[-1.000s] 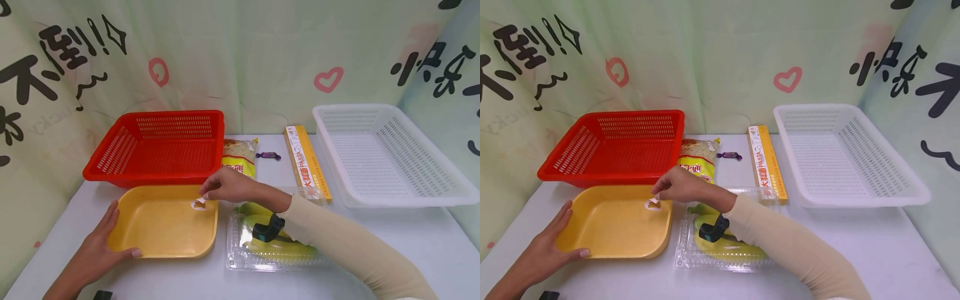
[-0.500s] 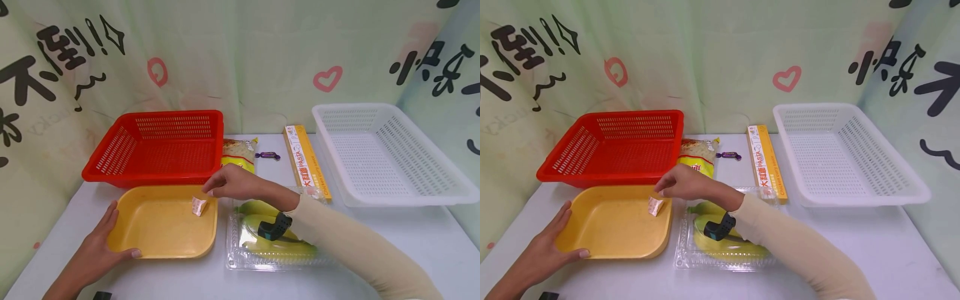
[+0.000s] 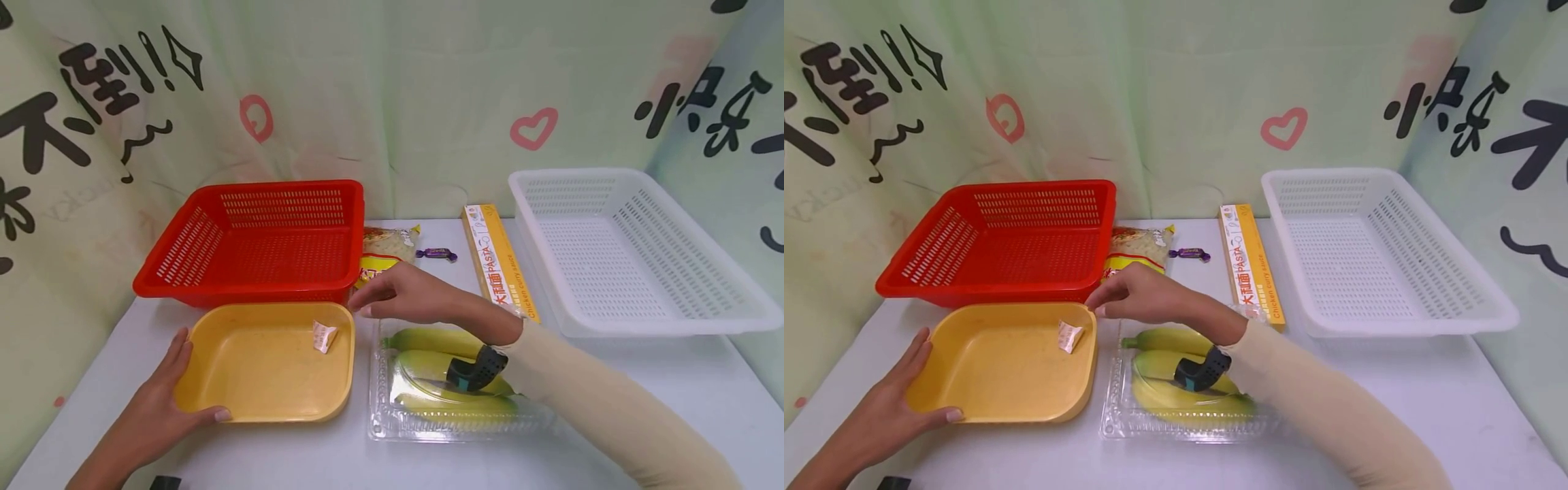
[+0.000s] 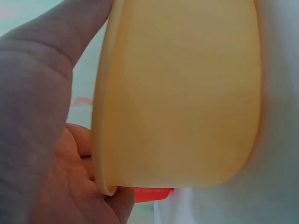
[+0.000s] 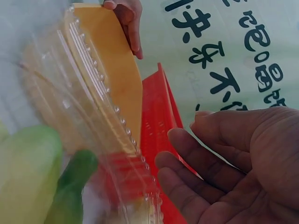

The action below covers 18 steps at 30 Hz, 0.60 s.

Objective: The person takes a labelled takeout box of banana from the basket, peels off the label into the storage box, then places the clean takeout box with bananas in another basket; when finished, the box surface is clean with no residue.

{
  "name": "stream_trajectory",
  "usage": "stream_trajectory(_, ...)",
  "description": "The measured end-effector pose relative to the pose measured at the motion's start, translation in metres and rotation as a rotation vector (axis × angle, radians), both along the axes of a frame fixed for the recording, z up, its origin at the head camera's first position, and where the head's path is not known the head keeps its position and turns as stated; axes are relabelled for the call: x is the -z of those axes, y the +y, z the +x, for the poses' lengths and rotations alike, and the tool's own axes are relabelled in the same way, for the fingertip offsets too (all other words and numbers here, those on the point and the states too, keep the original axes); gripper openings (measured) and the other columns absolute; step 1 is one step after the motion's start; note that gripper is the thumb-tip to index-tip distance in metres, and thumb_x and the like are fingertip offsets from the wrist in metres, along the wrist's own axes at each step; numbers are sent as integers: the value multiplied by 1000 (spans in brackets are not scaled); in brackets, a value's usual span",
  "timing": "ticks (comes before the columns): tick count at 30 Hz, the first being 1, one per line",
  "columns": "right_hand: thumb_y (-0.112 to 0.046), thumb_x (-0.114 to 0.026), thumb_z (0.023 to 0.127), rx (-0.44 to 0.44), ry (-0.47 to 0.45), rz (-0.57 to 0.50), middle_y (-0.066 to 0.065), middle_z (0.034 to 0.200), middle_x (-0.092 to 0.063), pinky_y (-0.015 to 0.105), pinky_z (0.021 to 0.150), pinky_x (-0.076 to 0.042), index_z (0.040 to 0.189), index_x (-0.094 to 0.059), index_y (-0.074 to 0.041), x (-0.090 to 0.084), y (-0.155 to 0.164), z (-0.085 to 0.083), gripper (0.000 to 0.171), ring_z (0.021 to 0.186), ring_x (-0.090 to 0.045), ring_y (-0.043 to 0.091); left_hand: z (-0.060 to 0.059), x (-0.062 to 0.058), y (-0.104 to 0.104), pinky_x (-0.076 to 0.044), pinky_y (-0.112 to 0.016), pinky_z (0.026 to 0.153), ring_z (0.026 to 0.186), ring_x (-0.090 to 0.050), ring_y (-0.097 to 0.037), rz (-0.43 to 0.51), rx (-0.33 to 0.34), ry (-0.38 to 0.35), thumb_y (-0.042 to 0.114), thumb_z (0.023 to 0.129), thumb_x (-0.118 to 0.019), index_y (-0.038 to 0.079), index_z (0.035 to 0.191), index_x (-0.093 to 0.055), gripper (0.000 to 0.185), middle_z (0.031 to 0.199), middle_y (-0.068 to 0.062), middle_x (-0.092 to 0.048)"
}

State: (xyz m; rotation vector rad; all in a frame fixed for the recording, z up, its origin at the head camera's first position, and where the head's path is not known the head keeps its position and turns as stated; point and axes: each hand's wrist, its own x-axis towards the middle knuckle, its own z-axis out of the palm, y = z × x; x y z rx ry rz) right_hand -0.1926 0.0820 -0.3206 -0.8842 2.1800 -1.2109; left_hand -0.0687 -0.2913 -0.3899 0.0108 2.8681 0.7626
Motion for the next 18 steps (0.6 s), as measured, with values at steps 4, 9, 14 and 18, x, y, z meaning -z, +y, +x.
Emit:
stream_trajectory(4,-7,-63,94,13,16,1,4,110,-70,27,84,-54,116,-71,-4,-2,9,2,24,98,-66,13,0,-5,2,-34,-65,96,137,-16,-54,-14,13,-2,57,71,-79,3,152,6,129,160,-18,12)
stream_trajectory(9,-9,-63,94,32,54,8,0,108,-71,27,82,-54,116,-71,-5,-5,23,5,23,98,-66,15,0,-13,13,-36,-66,95,138,-17,-52,10,27,44,54,75,-78,6,154,2,122,161,-14,8)
stream_trajectory(14,-10,-63,95,74,86,22,2,111,-70,28,83,-54,117,-71,-7,-8,39,10,24,97,-64,14,2,-25,36,-36,-65,96,143,-16,-42,109,66,152,44,80,-78,6,155,-7,110,163,-6,-1)
stream_trajectory(18,-12,-63,95,104,88,35,3,113,-70,29,83,-54,118,-71,-9,-10,52,17,24,98,-63,14,7,-33,54,-38,-46,103,144,-20,-35,150,120,249,37,84,-76,7,155,-14,98,162,-1,-11)
